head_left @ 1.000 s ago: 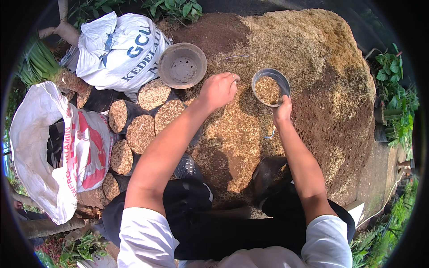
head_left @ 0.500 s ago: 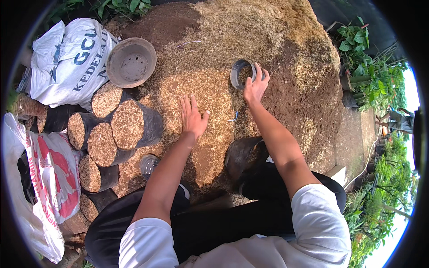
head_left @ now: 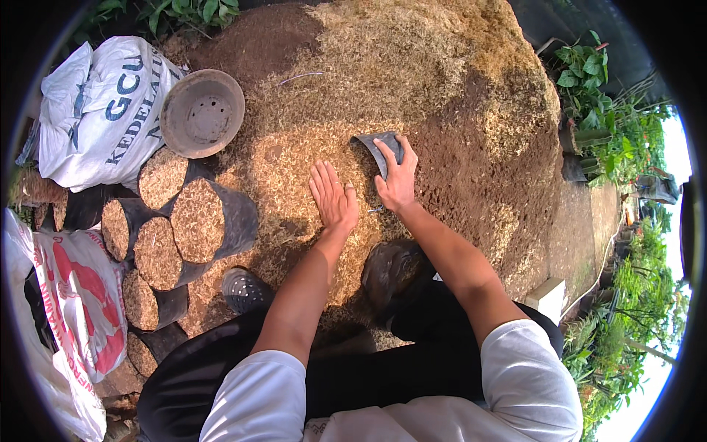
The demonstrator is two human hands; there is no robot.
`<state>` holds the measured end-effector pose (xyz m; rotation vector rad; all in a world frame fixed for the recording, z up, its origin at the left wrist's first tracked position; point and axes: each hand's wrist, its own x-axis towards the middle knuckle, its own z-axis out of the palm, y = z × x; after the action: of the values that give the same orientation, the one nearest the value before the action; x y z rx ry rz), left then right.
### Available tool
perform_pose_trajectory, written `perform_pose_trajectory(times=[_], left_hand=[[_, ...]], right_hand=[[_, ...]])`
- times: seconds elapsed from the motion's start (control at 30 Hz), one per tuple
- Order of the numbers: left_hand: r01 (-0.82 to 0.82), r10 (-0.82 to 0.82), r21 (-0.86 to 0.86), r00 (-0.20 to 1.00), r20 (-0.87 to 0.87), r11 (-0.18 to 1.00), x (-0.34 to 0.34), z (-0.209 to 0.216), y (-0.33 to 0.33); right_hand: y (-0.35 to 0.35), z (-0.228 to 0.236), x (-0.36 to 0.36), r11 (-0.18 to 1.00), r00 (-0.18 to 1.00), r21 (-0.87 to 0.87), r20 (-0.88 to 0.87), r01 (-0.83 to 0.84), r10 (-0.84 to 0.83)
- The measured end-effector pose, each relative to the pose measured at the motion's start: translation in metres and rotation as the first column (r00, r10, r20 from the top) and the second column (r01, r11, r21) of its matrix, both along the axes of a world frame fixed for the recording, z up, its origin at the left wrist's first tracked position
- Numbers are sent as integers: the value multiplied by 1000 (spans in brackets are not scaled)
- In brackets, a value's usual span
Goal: The person scoops grains from a large pile into small black pots using a metal cup, then places the filled pots in a row. The person repeats this process multiple times, occasionally adjusting the pile of grains.
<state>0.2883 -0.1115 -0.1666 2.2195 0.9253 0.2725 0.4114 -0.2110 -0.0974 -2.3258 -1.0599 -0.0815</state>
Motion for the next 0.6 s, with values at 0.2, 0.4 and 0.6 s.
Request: perform_pose_trajectory(times=[0.2, 0.4, 0.6], left_hand=[[-125, 148, -142, 975, 165, 982, 20, 3, -1], [-7, 58, -107, 877, 477, 994, 30, 13, 16], [-34, 58, -78, 942, 331, 996, 46, 28, 55]], right_hand=[[6, -1, -30, 997, 994, 62, -102, 43, -36], [19, -3, -32, 965, 966, 212, -236, 155, -103], [31, 0, -21, 947, 915, 203, -368, 250, -162]])
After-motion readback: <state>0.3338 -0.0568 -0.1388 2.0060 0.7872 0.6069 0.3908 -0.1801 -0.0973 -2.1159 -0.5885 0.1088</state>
